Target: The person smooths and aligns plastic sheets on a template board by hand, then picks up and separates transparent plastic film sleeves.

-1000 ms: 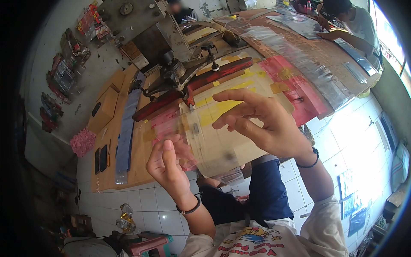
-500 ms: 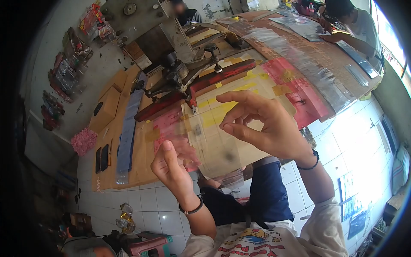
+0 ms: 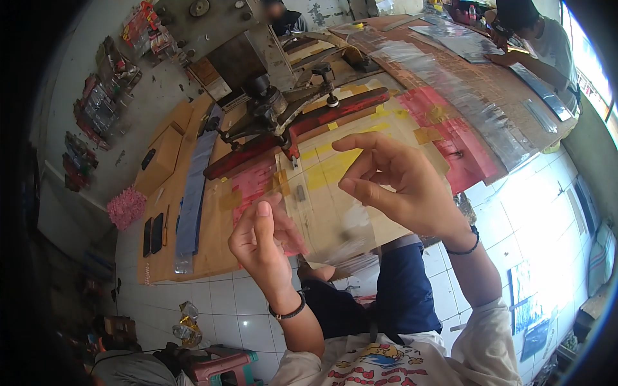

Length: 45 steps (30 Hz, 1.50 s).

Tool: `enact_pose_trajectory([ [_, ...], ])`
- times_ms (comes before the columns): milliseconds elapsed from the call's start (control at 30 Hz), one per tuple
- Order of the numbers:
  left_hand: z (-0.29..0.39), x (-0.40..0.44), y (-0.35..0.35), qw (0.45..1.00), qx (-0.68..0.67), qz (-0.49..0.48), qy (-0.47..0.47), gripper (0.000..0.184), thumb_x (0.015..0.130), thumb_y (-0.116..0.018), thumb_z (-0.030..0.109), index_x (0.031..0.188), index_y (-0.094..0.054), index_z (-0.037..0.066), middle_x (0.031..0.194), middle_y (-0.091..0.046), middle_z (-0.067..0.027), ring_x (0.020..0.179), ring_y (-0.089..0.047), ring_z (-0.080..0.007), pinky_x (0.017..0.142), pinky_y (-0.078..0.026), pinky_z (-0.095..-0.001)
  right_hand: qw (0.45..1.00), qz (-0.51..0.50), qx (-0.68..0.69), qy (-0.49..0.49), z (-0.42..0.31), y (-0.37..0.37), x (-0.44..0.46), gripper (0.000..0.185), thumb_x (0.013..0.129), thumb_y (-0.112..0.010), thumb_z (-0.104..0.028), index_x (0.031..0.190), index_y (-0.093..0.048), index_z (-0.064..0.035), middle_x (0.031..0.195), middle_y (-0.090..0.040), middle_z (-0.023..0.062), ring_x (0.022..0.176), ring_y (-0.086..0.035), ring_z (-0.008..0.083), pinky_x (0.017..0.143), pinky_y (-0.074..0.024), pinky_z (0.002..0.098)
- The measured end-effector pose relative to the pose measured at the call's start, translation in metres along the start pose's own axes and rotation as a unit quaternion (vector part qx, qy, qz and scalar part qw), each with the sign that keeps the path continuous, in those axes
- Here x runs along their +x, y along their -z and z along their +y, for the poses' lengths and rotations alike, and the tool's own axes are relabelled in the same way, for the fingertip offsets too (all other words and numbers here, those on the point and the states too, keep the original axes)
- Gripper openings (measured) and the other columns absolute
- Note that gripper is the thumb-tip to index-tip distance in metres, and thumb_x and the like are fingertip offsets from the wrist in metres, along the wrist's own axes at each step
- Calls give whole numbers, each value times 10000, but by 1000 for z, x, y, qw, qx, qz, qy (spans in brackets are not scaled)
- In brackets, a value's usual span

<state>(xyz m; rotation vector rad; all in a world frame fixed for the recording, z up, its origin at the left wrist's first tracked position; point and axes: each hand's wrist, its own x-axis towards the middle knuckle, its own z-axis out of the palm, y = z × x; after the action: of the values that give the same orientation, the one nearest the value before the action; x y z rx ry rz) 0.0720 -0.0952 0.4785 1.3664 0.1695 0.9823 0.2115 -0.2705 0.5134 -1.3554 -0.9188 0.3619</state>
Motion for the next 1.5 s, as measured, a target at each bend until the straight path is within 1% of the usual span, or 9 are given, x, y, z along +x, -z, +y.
enact_pose_trajectory([
  [200,1,-2,-4,1000,-27,-1,15,234,1061,-635,114,1140,-733,-82,795,-690,-106,570,-632,-138,431,-506,-273,988,-95,-121,16,9,6,2,337,1002,-746,-162,1288,-686,6,970,-772,67,894,-723,119,862,-568,298],
  [533,-4,-4,1,998,28,-49,16,220,1071,-619,119,1080,-730,-71,748,-688,-105,613,-645,-143,572,-525,-282,993,-95,56,-35,40,-16,-9,153,1012,-724,-117,1113,-727,-2,995,-785,53,908,-738,118,863,-578,299],
  [667,4,-23,39,985,-96,45,-136,272,1098,-568,218,1112,-685,-27,805,-688,-108,651,-645,-164,603,-540,-314,971,-216,-43,-92,55,-53,-60,165,959,-763,-116,1110,-761,-49,1026,-803,65,920,-768,211,847,-592,344],
  [733,22,-35,81,963,-135,70,-222,276,1097,-570,228,1105,-691,-20,814,-690,-108,658,-643,-165,611,-539,-318,965,-247,-60,68,98,-88,-93,174,953,-750,-151,1106,-780,-72,1045,-789,118,996,-738,322,891,-589,413],
  [967,95,-61,189,901,-220,20,-374,294,1095,-576,266,1080,-712,6,845,-697,-106,683,-639,-169,639,-538,-331,874,-357,-299,-142,247,-100,-195,211,984,-667,-227,1100,-808,-120,1073,-790,121,951,-759,306,874,-599,411],
  [1067,101,-66,202,897,-233,0,-375,302,1094,-578,282,1069,-721,17,859,-700,-106,693,-637,-170,651,-538,-337,931,-187,-291,-120,248,-97,-212,199,952,-672,-252,1020,-815,-131,1013,-794,108,914,-765,297,851,-598,423],
  [1167,100,-67,209,886,-264,-19,-381,310,1093,-581,298,1058,-730,28,873,-703,-105,704,-635,-172,663,-537,-343,849,-226,-476,-46,269,-100,-213,166,912,-684,-242,920,-804,-128,949,-791,103,880,-774,283,833,-598,426],
  [1367,104,-73,221,867,-306,-78,-386,328,1091,-586,330,1037,-748,51,900,-708,-104,725,-630,-175,687,-536,-354,742,-317,-563,-181,253,-114,-190,142,911,-689,-181,908,-802,-95,936,-789,87,875,-769,291,816,-590,407],
  [1500,108,-81,233,848,-345,-124,-382,340,1090,-589,352,1022,-760,66,918,-712,-103,739,-628,-178,702,-535,-361,949,-73,-260,-164,262,-86,-192,139,936,-702,-132,1005,-808,-73,937,-780,103,890,-743,312,806,-582,400],
])
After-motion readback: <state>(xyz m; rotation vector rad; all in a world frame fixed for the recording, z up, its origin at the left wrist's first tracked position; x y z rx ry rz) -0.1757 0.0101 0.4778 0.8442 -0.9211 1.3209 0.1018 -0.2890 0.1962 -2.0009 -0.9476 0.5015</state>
